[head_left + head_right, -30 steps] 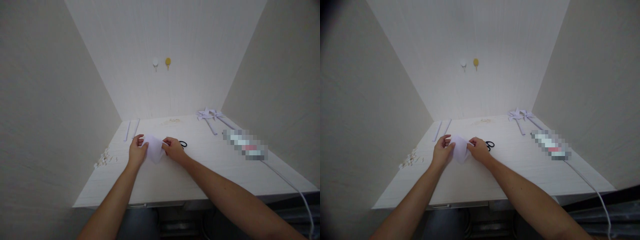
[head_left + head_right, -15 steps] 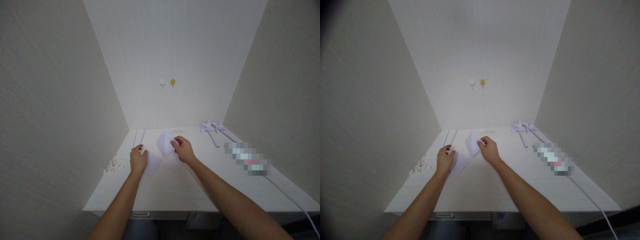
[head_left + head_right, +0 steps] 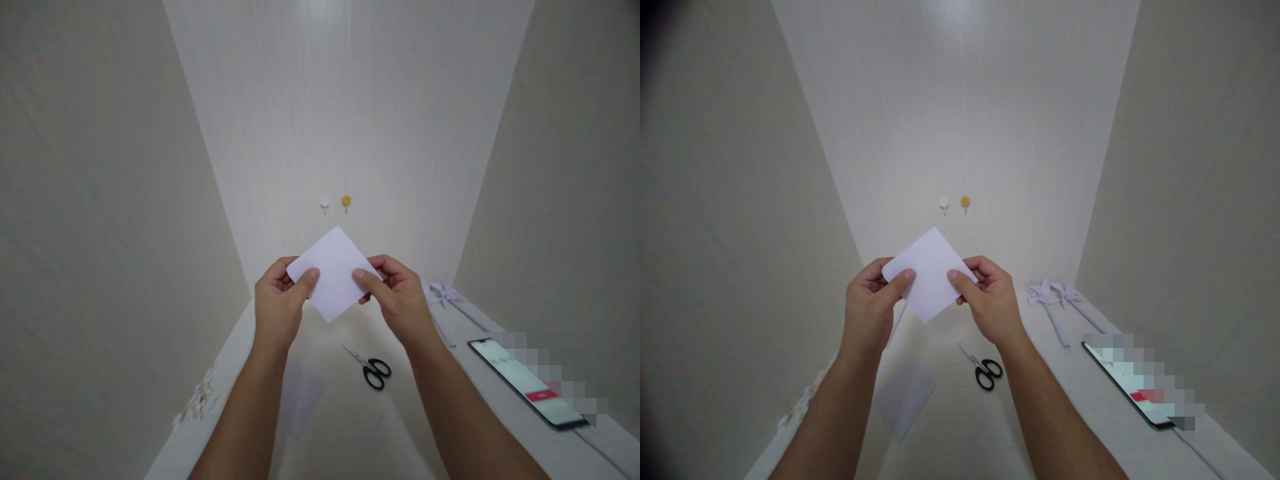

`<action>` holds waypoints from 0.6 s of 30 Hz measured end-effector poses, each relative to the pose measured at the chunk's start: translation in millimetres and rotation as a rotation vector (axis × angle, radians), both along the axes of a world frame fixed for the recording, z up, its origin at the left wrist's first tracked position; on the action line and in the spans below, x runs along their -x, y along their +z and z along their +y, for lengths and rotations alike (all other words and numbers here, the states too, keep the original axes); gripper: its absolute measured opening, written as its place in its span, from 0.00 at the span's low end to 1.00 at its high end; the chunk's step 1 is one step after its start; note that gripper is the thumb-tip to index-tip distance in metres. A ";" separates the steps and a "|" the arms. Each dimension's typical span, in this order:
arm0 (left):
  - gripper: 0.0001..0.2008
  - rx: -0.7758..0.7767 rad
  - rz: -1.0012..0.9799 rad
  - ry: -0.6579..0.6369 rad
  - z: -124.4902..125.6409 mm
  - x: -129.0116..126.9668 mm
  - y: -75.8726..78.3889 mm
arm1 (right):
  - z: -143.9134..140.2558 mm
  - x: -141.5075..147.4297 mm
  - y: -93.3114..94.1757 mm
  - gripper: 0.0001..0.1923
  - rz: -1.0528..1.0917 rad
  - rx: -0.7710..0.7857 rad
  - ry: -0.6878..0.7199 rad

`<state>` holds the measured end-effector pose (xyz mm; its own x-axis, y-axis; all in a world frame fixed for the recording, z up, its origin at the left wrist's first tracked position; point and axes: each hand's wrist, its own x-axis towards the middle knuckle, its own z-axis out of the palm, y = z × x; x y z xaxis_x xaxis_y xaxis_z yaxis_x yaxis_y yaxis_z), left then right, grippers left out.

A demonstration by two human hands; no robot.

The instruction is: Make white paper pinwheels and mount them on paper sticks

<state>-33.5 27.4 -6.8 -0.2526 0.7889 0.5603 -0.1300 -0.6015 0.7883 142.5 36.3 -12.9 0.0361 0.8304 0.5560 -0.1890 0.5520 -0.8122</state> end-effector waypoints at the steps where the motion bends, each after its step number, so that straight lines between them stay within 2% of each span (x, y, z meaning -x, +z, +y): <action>1: 0.13 -0.013 -0.005 0.004 0.5 -2.8 -0.1 | 1.0 -3.9 0.5 0.14 -0.007 -0.002 -0.018; 6: 0.10 -0.071 0.006 0.048 2.6 -7.6 -1.1 | 6.3 -31.6 3.4 0.11 -0.097 -0.008 -0.131; 10: 0.05 -0.175 0.162 0.048 1.5 -7.2 0.1 | 2.8 -49.3 10.0 0.09 -0.140 -0.008 -0.043; 14: 0.10 -0.203 0.279 0.079 -1.3 -5.6 -1.6 | -4.9 -56.4 10.7 0.11 -0.198 -0.043 0.035; 18: 0.13 -0.200 0.283 0.027 -1.8 1.1 -1.7 | -12.6 -58.8 7.6 0.04 -0.329 -0.115 -0.065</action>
